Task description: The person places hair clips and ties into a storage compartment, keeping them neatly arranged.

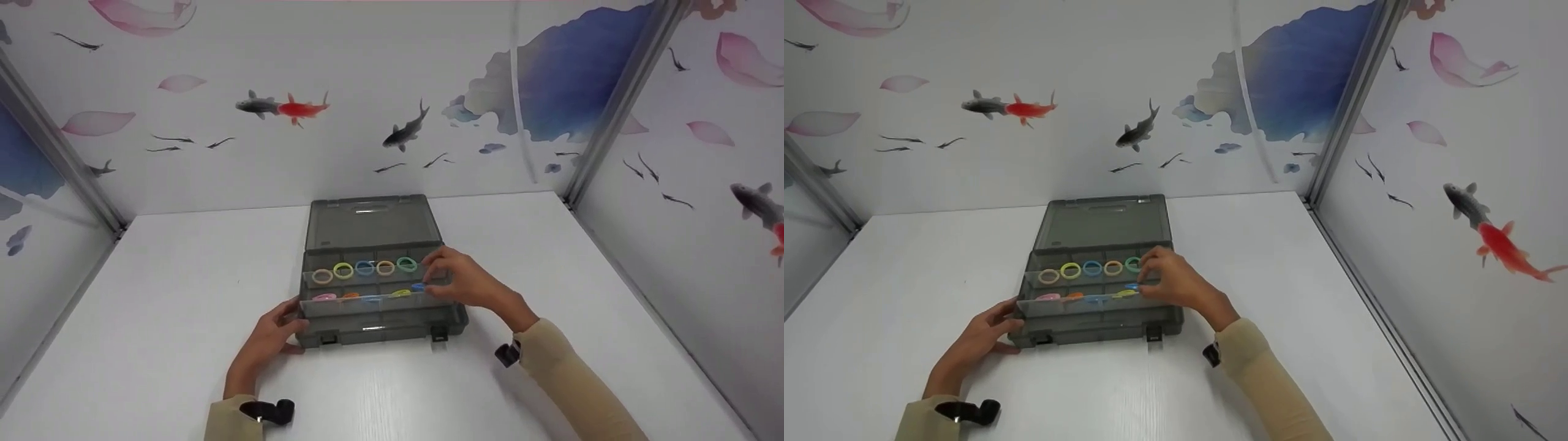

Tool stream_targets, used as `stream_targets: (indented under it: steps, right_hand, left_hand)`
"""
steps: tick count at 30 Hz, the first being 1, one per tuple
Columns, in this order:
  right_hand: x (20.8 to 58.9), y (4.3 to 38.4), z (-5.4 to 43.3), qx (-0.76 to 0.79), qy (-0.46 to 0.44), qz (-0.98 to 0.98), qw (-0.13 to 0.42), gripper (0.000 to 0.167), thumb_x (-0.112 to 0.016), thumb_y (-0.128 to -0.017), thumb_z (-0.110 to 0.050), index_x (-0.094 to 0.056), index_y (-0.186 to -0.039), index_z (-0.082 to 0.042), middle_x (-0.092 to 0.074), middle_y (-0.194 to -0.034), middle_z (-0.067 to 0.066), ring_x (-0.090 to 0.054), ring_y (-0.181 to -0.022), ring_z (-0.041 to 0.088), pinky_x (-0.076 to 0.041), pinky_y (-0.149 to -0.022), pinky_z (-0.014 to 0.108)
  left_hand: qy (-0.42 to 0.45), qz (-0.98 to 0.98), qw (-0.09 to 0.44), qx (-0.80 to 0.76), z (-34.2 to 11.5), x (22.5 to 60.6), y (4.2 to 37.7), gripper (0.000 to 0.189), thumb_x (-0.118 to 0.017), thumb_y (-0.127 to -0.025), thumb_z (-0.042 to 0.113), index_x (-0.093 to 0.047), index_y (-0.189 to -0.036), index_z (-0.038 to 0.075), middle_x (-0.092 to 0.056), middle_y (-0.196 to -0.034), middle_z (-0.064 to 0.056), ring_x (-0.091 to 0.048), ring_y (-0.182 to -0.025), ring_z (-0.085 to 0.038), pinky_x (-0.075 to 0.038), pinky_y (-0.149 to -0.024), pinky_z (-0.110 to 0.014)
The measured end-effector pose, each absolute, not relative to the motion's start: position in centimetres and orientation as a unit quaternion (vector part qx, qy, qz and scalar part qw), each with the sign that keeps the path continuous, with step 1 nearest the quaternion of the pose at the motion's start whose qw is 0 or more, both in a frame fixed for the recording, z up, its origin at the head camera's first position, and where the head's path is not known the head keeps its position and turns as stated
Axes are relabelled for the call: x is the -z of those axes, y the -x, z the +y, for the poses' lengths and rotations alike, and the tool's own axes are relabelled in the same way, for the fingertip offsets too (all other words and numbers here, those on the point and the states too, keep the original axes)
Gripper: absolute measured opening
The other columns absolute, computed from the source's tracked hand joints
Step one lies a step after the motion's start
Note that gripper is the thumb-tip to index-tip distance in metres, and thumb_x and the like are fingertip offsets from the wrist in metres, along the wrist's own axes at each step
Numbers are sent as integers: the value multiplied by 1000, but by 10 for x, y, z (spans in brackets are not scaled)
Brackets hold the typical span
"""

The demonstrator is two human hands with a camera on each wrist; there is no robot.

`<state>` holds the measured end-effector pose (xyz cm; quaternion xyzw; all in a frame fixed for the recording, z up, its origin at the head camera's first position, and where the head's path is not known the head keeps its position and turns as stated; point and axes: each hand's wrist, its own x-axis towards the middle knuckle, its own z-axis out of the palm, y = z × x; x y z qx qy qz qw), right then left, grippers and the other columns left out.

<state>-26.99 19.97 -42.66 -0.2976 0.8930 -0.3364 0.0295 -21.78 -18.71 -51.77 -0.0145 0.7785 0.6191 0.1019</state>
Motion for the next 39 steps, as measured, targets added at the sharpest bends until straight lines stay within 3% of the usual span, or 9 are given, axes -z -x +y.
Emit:
stream_targets:
  steps: [24, 39]
  right_hand:
    - [438, 302, 184, 286, 302, 907, 71, 12, -71, -92, -18, -76, -98, -9, -60, -132, 15, -56, -126, 34, -50, -105, 52]
    - [442, 311, 180, 230, 305, 923, 45, 12, -77, -87, -16, -77, -94, -7, -58, -134, 18, -54, -127, 37, -47, -107, 54]
  left_hand:
    - [18, 777, 106, -620, -185, 520, 217, 64, -64, -95, 19, -39, -154, 12, -45, -153, -17, -53, -129, -34, -63, -78, -41]
    - [15, 774, 101, -625, -186, 517, 219, 64, -63, -96, 18, -39, -154, 11, -43, -155, -19, -52, -131, -37, -63, -77, -41]
